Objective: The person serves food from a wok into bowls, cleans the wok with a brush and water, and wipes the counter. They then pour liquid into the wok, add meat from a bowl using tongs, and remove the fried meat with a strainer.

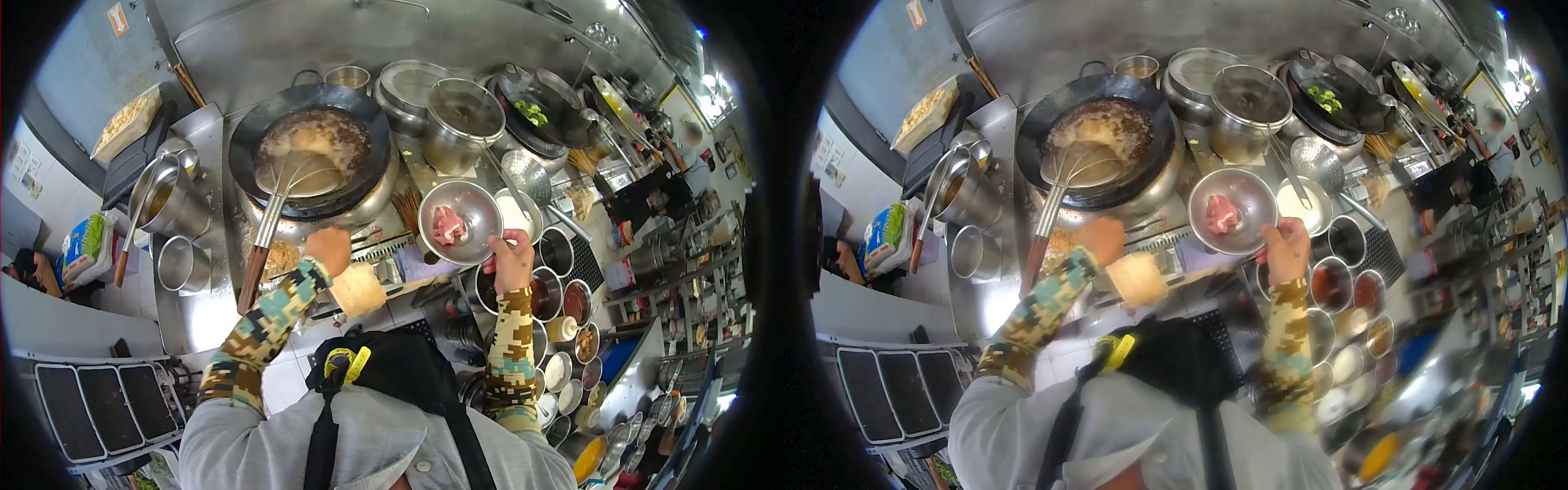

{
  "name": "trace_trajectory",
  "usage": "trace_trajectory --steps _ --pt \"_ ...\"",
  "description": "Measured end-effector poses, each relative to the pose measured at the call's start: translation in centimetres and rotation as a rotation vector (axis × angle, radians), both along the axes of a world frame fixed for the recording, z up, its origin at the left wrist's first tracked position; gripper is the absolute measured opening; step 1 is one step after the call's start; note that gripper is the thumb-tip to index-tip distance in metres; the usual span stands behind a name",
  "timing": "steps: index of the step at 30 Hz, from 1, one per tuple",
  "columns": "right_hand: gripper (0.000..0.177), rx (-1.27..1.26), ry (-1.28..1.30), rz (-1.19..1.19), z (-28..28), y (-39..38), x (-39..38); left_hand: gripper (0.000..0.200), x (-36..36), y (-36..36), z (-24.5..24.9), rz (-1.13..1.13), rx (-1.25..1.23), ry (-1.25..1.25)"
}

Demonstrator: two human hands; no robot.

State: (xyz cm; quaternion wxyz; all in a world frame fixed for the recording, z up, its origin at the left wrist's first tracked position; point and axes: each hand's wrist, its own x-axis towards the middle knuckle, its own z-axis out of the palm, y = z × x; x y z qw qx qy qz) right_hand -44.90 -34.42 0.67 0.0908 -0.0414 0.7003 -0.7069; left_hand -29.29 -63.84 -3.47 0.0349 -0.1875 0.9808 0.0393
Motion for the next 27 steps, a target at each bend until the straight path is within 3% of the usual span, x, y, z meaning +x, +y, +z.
trace_trajectory --steps 6,16,21,24,27 --pt "0.027 -0.033 -0.028 0.001 -0.7 2.2 0.4 0.018 -3.5 0.3 -7.2 0.042 0.035 -0.035" --pt "0.027 0.012 -0.039 -0.03 -1.3 4.2 0.3 0.018 -4.6 1.2 -9.5 0.059 0.042 0.035" --pt "0.024 0.023 -0.001 -0.064 -2.7 4.0 -0.6 0.017 -1.1 2.1 0.1 -0.005 -0.034 0.153" --pt "0.024 0.038 0.025 -0.054 -4.1 3.0 -1.4 0.02 1.2 3.7 7.1 -0.116 0.024 0.601" --pt "0.025 0.065 0.017 -0.011 -3.6 0.6 -1.3 0.021 1.8 5.3 12.0 -0.209 0.025 0.601"
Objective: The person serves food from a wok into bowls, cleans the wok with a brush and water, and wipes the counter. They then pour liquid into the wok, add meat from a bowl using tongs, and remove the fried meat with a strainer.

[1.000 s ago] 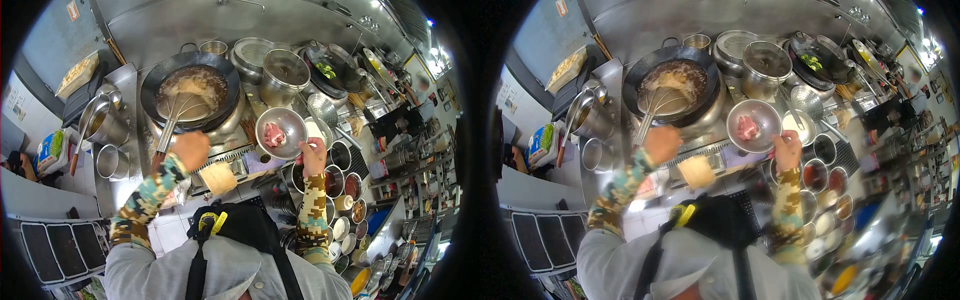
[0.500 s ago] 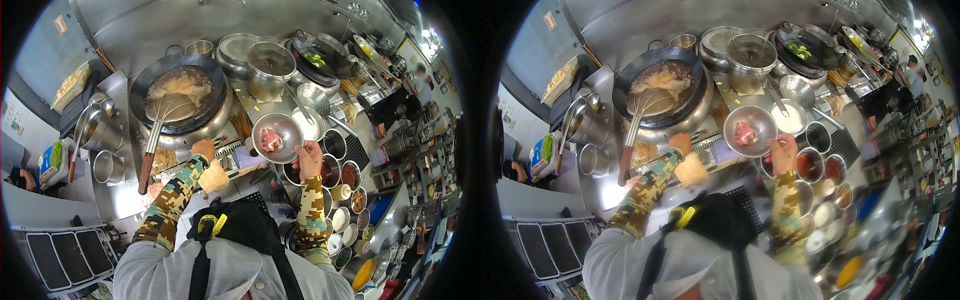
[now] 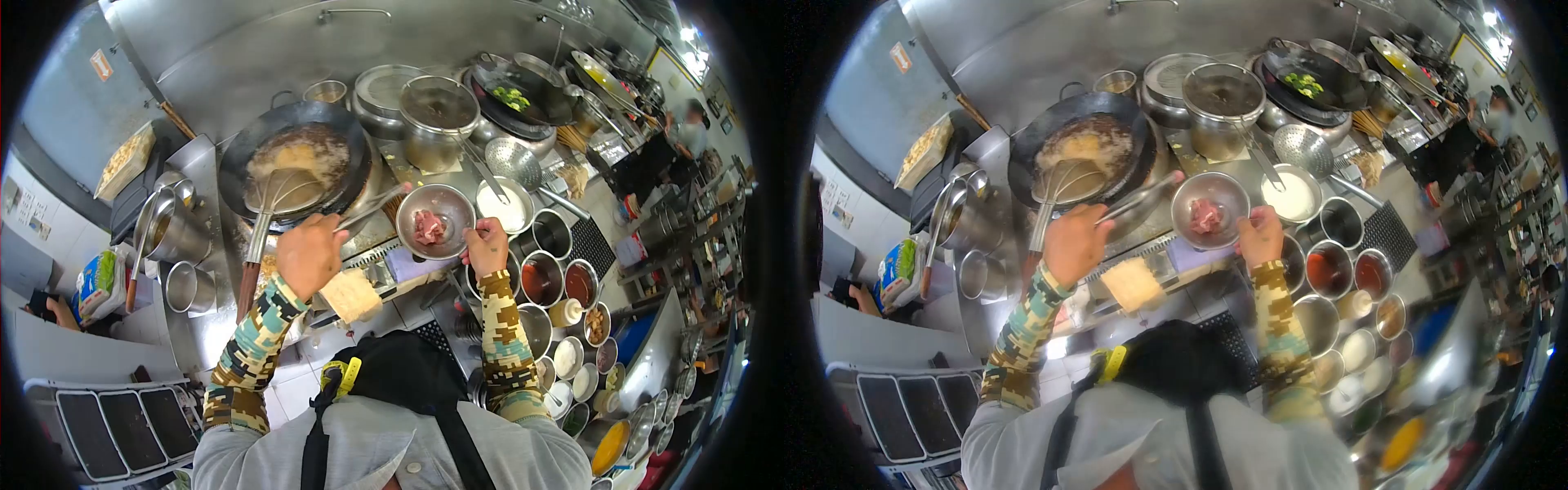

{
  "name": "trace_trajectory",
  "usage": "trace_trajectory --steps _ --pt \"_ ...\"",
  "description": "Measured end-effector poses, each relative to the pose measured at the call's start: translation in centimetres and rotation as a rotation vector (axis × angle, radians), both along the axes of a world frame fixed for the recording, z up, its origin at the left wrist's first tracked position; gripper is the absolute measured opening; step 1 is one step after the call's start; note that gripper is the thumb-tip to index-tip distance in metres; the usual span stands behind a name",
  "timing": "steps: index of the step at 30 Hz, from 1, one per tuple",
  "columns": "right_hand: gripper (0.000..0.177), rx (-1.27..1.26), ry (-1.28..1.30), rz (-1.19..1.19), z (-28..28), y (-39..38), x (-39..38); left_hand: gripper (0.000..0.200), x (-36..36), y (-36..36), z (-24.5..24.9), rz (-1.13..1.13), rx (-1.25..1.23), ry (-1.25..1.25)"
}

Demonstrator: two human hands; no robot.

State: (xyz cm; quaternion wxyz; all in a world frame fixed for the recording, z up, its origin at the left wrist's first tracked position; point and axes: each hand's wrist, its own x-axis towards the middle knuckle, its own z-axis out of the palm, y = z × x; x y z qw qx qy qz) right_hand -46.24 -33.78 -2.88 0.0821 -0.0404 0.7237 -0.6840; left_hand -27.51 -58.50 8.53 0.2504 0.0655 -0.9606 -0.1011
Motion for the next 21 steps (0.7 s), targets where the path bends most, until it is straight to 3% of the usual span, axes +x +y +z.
trace_trajectory --steps 4,7,12,15,17,21 --pt "0.024 0.02 0.016 0.075 1.2 -2.7 0.2 0.023 0.2 0.3 2.2 -0.074 -0.139 -0.273" --pt "0.025 -0.023 0.018 0.146 2.2 -4.2 0.3 0.022 -0.3 -0.4 2.0 -0.134 -0.209 -0.313" --pt "0.026 -0.02 0.018 0.159 3.6 -6.3 0.0 0.017 -0.5 -2.9 5.6 -0.078 -0.278 -0.265" --pt "0.024 -0.102 0.024 0.172 3.8 -7.4 -0.2 0.017 0.1 -5.2 8.9 -0.088 -0.337 -0.033" --pt "0.024 -0.088 0.044 0.168 3.8 -7.8 -0.4 0.018 0.0 -7.2 10.4 -0.018 -0.388 -0.018" --pt "0.025 -0.066 0.048 0.166 2.7 -7.8 -0.8 0.025 -2.4 -13.9 7.6 0.148 -0.442 -0.044"
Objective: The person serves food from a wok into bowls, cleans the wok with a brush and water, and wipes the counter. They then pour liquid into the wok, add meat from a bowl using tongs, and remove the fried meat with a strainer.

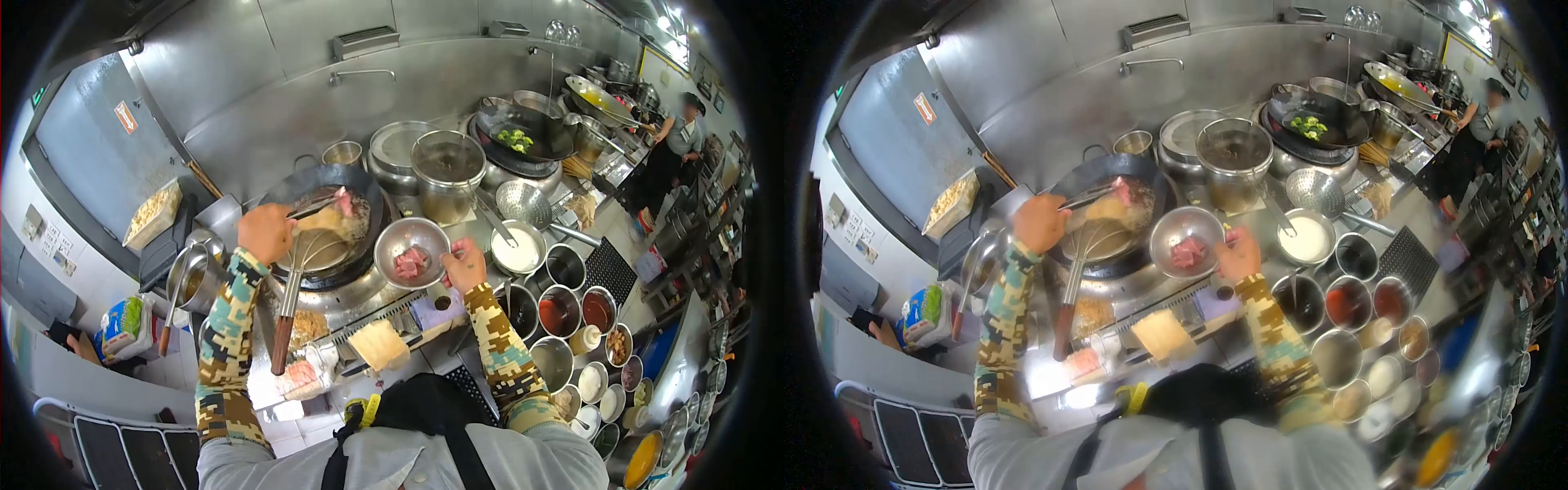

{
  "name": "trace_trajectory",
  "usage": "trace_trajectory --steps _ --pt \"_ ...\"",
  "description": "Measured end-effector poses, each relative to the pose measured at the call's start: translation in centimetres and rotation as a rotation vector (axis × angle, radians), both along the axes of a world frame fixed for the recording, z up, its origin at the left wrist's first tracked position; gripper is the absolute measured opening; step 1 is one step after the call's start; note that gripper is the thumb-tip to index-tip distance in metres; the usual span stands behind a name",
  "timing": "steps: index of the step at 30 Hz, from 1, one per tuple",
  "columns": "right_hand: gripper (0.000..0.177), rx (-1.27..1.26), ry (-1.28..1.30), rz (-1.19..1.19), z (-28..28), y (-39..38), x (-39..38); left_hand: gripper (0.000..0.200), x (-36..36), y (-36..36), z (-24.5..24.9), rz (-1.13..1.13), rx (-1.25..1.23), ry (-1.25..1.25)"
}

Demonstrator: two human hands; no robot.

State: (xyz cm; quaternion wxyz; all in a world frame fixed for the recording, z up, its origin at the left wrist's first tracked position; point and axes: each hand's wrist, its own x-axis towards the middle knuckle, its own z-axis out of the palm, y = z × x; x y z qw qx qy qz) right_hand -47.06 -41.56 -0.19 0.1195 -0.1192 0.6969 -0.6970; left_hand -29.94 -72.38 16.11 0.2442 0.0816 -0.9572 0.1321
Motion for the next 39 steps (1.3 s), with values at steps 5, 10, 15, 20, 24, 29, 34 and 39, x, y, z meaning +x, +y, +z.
trace_trajectory --steps 5,10,15,20,24,29,34,39 --pt "0.024 0.024 -0.032 -0.035 -0.3 0.4 0.5 0.027 -5.1 -6.5 -8.7 0.343 0.19 -0.223" --pt "0.025 0.038 -0.031 -0.05 -0.5 1.7 0.0 0.034 -3.8 -5.1 -4.2 0.112 -0.012 0.016" --pt "0.025 0.046 -0.043 -0.01 1.6 1.4 0.2 0.028 0.8 5.0 2.7 -0.269 0.092 -0.139" --pt "0.026 0.078 -0.034 0.073 3.0 -0.2 1.0 0.021 0.8 9.0 -1.9 -0.328 0.087 -0.305" --pt "0.025 0.029 -0.023 0.058 2.5 -0.5 0.5 0.017 1.2 8.2 0.6 -0.271 0.124 -0.178" --pt "0.024 -0.006 -0.06 0.024 1.7 0.1 0.1 0.019 0.9 4.0 3.5 -0.174 0.083 0.003" --pt "0.026 -0.008 -0.106 -0.028 0.3 1.5 0.0 0.024 -3.6 -3.5 -2.7 0.097 0.11 -0.144" --pt "0.028 0.001 -0.057 -0.052 -1.0 2.8 -0.7 0.03 -7.4 -7.4 -8.9 0.298 0.154 -0.162"
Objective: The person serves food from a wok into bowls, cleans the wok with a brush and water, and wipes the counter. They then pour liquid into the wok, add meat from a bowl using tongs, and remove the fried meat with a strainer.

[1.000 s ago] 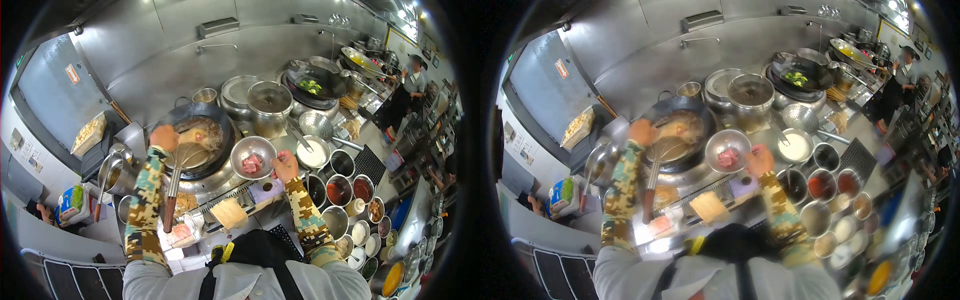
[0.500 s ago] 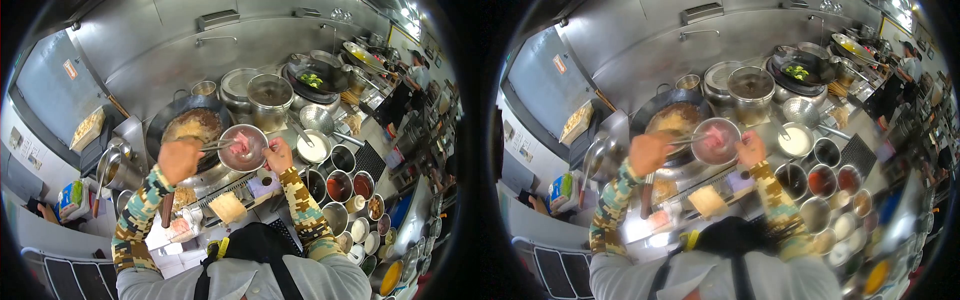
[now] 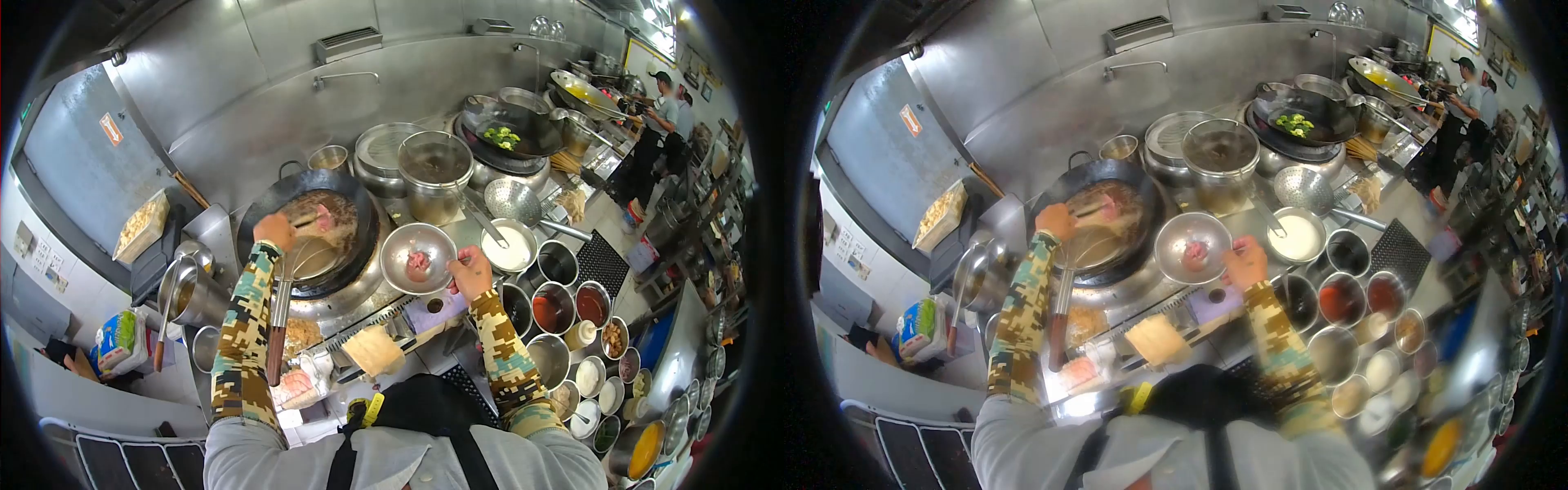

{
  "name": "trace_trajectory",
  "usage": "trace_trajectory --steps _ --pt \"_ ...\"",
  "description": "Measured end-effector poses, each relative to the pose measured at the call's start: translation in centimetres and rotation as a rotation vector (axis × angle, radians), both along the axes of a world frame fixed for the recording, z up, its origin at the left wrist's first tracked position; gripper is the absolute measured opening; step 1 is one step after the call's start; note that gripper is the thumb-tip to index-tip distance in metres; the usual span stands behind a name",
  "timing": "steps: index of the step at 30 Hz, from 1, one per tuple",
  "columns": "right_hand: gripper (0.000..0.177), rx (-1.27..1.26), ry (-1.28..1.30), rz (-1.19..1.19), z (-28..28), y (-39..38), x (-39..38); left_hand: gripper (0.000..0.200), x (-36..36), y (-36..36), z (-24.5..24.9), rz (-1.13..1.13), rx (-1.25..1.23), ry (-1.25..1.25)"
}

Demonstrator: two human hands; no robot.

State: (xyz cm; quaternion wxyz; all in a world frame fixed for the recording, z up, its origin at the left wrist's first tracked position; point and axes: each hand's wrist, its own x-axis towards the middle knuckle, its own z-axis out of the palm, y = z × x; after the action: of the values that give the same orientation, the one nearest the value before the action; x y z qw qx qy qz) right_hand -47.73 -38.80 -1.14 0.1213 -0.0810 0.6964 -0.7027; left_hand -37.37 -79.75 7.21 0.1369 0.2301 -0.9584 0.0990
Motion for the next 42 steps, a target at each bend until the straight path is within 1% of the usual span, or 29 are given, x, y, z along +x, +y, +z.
trace_trajectory --steps 1,3,4,6,7,9,11,13,14,17,18,21,23,24,25,27,30,33,34,37,38,39,41,42 --pt "0.028 -0.005 0.014 -0.002 0.0 0.2 -0.3 0.03 -0.5 0.2 0.4 0.025 -0.008 0.03" --pt "0.027 -0.017 0.01 -0.008 0.1 0.8 -0.3 0.03 -0.1 0.8 3.6 -0.074 -0.161 0.064" --pt "0.028 -0.025 -0.004 -0.008 0.6 0.9 -0.2 0.029 1.2 2.9 6.4 -0.243 -0.104 0.163" --pt "0.028 -0.006 -0.011 -0.006 1.0 0.7 -0.3 0.029 3.2 7.7 10.0 -0.468 -0.029 0.165" --pt "0.027 0.006 -0.013 0.0 1.2 0.6 -0.3 0.029 4.0 10.0 10.8 -0.573 0.005 0.17" --pt "0.026 0.025 -0.014 0.023 1.8 0.1 -0.1 0.028 5.2 14.0 10.7 -0.724 0.037 0.091" --pt "0.025 0.036 -0.008 0.047 2.7 -0.1 0.3 0.024 5.0 16.8 8.7 -0.673 0.042 -0.063" --pt "0.025 0.027 0.014 0.053 2.8 -0.4 0.3 0.022 4.1 17.7 5.7 -0.627 0.074 -0.097" --pt "0.025 0.013 0.032 0.046 2.4 -0.5 0.2 0.021 3.8 18.0 5.0 -0.61 0.09 -0.115" --pt "0.026 -0.022 0.036 0.027 1.6 -0.3 -0.5 0.019 3.7 18.8 5.6 -0.618 0.073 -0.054" --pt "0.027 -0.03 0.026 0.025 1.4 -0.1 -0.7 0.019 3.9 19.0 6.2 -0.552 0.07 -0.088" --pt "0.027 -0.025 0.01 0.025 1.0 0.7 -1.3 0.019 4.3 18.1 8.0 -0.572 0.031 0.099" --pt "0.027 -0.047 -0.01 0.019 0.1 1.3 -1.6 0.02 4.1 17.2 9.2 -0.504 -0.004 0.114" --pt "0.027 -0.059 -0.016 0.023 -0.3 1.5 -1.7 0.021 4.1 16.7 9.9 -0.464 -0.024 0.126" --pt "0.026 -0.054 -0.02 0.023 -0.6 1.8 -1.9 0.022 3.8 15.4 9.8 -0.395 -0.049 0.081" --pt "0.026 -0.039 -0.025 0.034 -1.2 2.5 -2.0 0.025 2.3 12.0 7.4 -0.245 -0.092 -0.004" --pt "0.023 -0.069 -0.06 0.06 -1.7 3.0 -1.6 0.029 0.1 8.0 3.4 0.035 -0.005 -0.128" --pt "0.022 -0.121 -0.071 0.074 -2.1 3.6 -0.6 0.032 1.4 7.4 2.0 0.155 0.024 0.098" --pt "0.022 -0.149 -0.085 0.073 -1.8 4.1 0.2 0.037 2.5 7.3 1.5 0.128 0.026 0.203" --pt "0.021 -0.212 -0.148 0.071 -0.7 6.0 3.9 0.042 8.5 7.7 1.2 0.078 0.223 0.404" --pt "0.02 -0.204 -0.142 0.072 -1.2 6.6 4.9 0.045 11.1 8.7 1.2 0.067 0.291 0.532" --pt "0.02 -0.196 -0.135 0.081 -1.8 7.3 5.9 0.051 13.9 7.9 -0.4 0.075 0.446 0.615" --pt "0.018 -0.186 -0.169 0.052 -2.4 8.5 8.8 0.051 19.9 8.9 -2.7 0.095 0.762 0.812" --pt "0.017 -0.166 -0.184 0.053 -3.0 9.1 10.2 0.049 22.9 9.3 -3.3 0.202 1.1 0.916"
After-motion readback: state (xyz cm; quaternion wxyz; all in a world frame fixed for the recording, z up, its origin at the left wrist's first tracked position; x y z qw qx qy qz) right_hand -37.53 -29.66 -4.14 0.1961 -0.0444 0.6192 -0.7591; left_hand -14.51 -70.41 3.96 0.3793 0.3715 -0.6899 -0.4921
